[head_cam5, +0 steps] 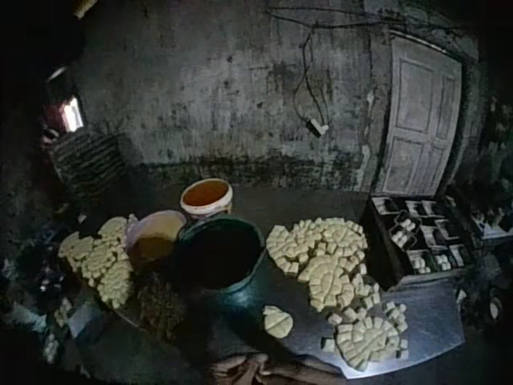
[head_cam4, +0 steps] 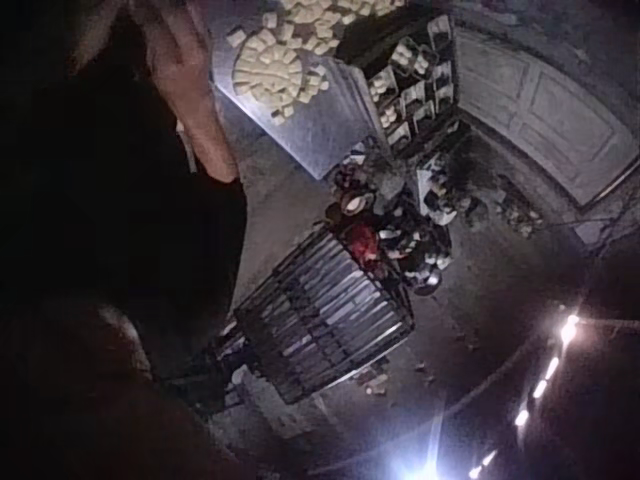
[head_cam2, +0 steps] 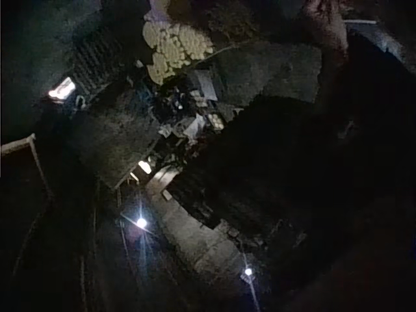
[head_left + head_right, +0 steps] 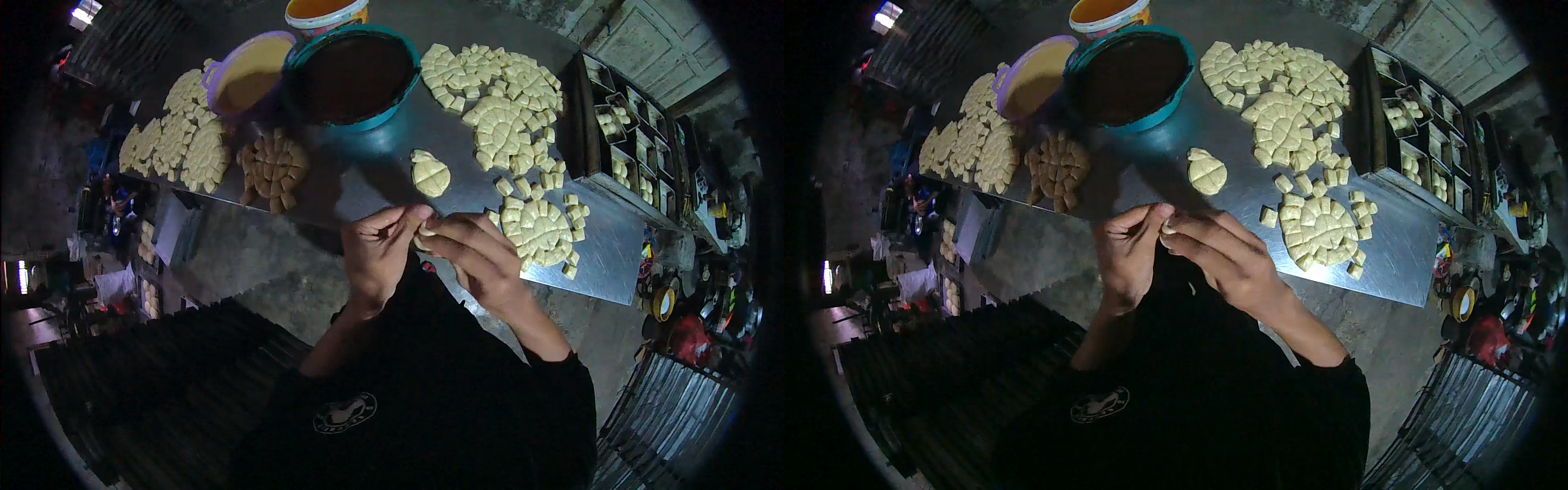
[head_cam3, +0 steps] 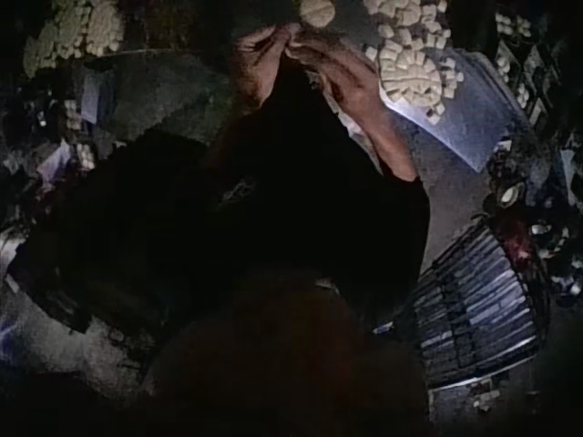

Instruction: The person prepares bread dough by hand, repeatedly taking portions of dough, dipping them into containers of liquid ingredients, folding the dough to incorporate the fillings, and placing the finished pieces onto trays.

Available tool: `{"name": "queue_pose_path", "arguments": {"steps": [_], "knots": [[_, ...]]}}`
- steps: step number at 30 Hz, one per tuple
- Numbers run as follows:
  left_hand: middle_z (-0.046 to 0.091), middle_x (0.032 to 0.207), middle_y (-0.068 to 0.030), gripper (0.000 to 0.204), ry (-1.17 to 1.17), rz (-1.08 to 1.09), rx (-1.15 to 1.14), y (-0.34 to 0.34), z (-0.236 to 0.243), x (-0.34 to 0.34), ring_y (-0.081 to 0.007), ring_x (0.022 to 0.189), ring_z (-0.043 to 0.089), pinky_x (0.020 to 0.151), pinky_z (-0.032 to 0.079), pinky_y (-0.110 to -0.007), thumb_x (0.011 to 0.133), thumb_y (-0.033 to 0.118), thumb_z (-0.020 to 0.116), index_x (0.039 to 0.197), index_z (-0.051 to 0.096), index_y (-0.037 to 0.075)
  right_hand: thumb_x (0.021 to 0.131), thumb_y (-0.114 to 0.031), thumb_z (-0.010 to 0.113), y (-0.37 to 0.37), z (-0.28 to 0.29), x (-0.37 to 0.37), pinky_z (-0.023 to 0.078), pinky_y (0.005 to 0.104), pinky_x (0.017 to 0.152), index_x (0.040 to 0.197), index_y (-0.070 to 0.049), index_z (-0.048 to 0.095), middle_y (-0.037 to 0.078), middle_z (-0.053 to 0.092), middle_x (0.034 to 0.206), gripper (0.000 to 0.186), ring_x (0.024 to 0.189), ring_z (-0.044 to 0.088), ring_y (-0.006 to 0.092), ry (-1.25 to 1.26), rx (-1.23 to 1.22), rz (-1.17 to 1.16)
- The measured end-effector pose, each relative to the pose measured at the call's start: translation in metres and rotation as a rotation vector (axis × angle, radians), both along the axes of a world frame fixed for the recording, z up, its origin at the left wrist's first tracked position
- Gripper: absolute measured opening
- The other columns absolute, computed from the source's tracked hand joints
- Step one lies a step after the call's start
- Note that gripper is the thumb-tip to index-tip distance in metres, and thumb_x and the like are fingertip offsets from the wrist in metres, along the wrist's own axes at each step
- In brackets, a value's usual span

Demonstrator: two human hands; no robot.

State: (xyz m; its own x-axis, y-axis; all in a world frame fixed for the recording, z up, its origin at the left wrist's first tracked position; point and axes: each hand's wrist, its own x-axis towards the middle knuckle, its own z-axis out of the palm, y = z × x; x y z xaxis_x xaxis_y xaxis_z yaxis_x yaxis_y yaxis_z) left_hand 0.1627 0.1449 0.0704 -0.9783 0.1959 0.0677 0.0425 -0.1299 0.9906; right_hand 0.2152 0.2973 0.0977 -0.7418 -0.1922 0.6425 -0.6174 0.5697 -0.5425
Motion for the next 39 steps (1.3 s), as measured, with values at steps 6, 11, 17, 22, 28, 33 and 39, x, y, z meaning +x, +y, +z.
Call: {"name": "queue_pose_path", "arguments": {"steps": [6,11,17,22,28,33,39], "knots": [[0.071,0.089,-0.0124,0.007,0.077,-0.142,-0.094,-0.014,0.014,-0.001,-0.0109,0.077,0.066,0.069,0.051,-0.023,0.085,-0.001,0.067,0.091,0.069,-0.005,0.074,0.000,0.072,0.002,0.001,-0.010,0.049,0.0343,0.071,0.090,-0.004,0.065,0.007,0.066,0.090,0.018,0.082,0.060,0.0238,-0.145,-0.128,0.028],[0.069,0.105,-0.0155,0.021,0.177,-0.383,0.227,-0.039,-0.007,-0.020,-0.0146,0.087,0.066,0.075,0.052,-0.026,0.086,-0.004,0.064,0.106,0.068,-0.003,0.075,-0.003,0.075,-0.019,0.013,-0.029,0.047,0.0315,0.066,0.090,-0.005,0.065,0.007,0.059,0.085,0.018,0.077,0.058,0.0228,-0.244,-0.282,-0.064],[0.067,0.107,-0.0103,0.021,-0.169,-0.350,0.246,-0.064,-0.022,-0.058,-0.0151,0.090,0.066,0.082,0.054,-0.029,0.090,0.001,0.060,0.110,0.066,-0.002,0.067,0.002,0.081,-0.043,0.008,-0.059,0.047,0.0297,0.072,0.111,-0.003,0.058,0.011,0.065,0.099,0.050,0.082,0.058,0.0211,-0.375,-0.299,0.083],[0.061,0.119,-0.0151,0.034,-0.567,-0.573,0.732,-0.081,-0.042,-0.094,-0.0204,0.110,0.059,0.091,0.052,-0.037,0.095,0.013,0.057,0.124,0.055,-0.004,0.066,-0.006,0.083,-0.063,0.007,-0.095,0.042,0.0322,0.073,0.113,-0.007,0.059,0.007,0.068,0.104,0.053,0.080,0.057,0.0205,-0.302,0.031,-0.095],[0.064,0.105,-0.0077,0.024,-0.655,-0.421,0.367,-0.077,-0.067,-0.124,-0.0156,0.094,0.061,0.077,0.052,-0.029,0.094,0.018,0.060,0.107,0.066,-0.002,0.064,-0.014,0.085,-0.080,-0.025,-0.122,0.046,0.0387,0.080,0.110,-0.006,0.062,0.008,0.061,0.101,0.053,0.089,0.058,0.0268,-0.328,0.021,-0.298],[0.064,0.101,-0.0037,0.021,-0.385,-0.377,0.151,-0.074,-0.121,-0.128,-0.0078,0.078,0.057,0.063,0.046,-0.021,0.095,0.018,0.060,0.107,0.067,0.002,0.078,-0.001,0.076,-0.096,-0.077,-0.115,0.052,0.0316,0.086,0.107,-0.005,0.051,0.004,0.059,0.101,0.039,0.095,0.061,0.0143,-0.914,-1.042,-0.327],[0.056,0.107,-0.0111,0.044,-0.626,-0.280,0.058,-0.084,-0.124,-0.142,-0.0079,0.072,0.051,0.061,0.045,-0.025,0.097,0.019,0.054,0.137,0.041,0.007,0.088,-0.002,0.067,-0.115,-0.127,-0.106,0.050,0.0270,0.076,0.101,0.004,0.058,0.011,0.067,0.089,0.017,0.084,0.063,0.0130,-0.768,-0.926,-0.587]]}}
